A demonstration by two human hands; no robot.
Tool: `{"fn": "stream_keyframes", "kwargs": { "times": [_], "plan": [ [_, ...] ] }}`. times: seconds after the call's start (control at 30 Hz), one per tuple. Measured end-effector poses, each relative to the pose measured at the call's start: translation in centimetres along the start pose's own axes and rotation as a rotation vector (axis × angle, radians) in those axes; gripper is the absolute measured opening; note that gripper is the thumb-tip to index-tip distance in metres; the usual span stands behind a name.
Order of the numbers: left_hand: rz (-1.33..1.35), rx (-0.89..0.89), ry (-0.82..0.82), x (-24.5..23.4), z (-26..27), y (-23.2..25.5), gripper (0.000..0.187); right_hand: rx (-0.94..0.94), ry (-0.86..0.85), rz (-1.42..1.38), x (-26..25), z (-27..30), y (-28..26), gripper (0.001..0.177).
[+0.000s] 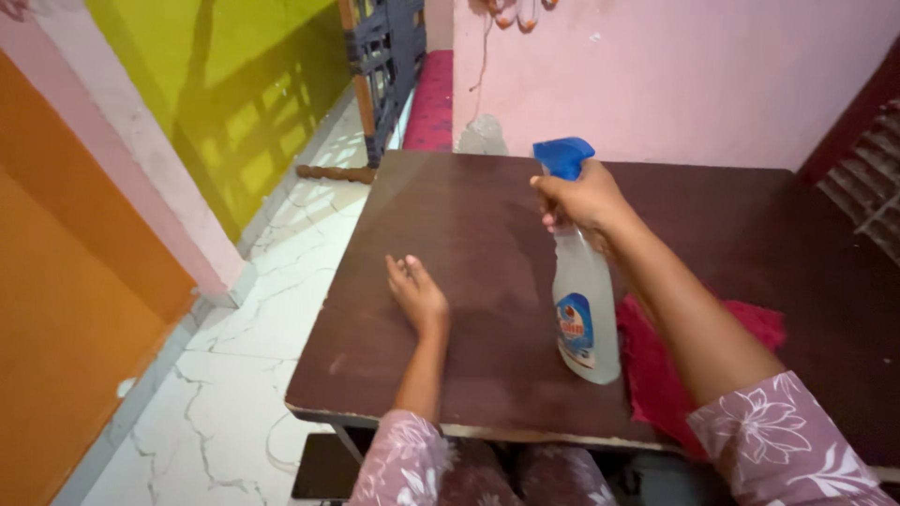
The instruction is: The person removes a patterned cloth from a wooden table, then sprays a cleaning solution onto the surface and wipes it thoroughly with a red cloth. The person repeatedly sprays and wipes different sections of the table until the entire surface is covered.
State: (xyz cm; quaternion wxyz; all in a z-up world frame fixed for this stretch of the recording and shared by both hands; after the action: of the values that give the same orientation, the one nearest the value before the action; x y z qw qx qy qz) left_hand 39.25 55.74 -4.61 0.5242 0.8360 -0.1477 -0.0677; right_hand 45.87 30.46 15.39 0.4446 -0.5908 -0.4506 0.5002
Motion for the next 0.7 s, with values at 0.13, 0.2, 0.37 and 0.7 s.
{"fn": "stream_keyframes", "kwargs": {
  "times": [0.13,0.2,0.37,0.7],
  "plan": [
    [0.099,0.132,-0.057,0.0,1.7,3.1,0.061,0.021,-0.022,0.004,0.6,-0.2,0.0,0.020],
    [0.091,0.188,-0.108,0.4,2.0,4.5,0.061,0.030,0.003,-0.006,0.6,-0.1,0.1,0.017],
    [0.038,0.156,-0.146,0.3,2.0,4.8,0.061,0.023,-0.016,0.042,0.8,-0.7,0.3,0.020],
    [0.075,0.114,-0.157,0.3,1.7,4.6,0.060,-0.010,0.021,0.098,0.9,-0.4,0.6,0.028]
  ]
}}
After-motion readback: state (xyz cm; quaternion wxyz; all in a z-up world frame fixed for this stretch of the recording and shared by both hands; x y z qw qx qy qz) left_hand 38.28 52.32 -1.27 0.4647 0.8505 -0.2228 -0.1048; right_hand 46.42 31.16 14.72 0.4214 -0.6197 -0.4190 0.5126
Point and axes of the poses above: each hand's wrist, its own z-axis away from the middle knuckle, its own x-axis out of the palm, y = z × x, the point moved 9 cm from there along -z, towards the middle knuckle, and after that the axes turned 15 degrees about y, right-handed, at the moved point
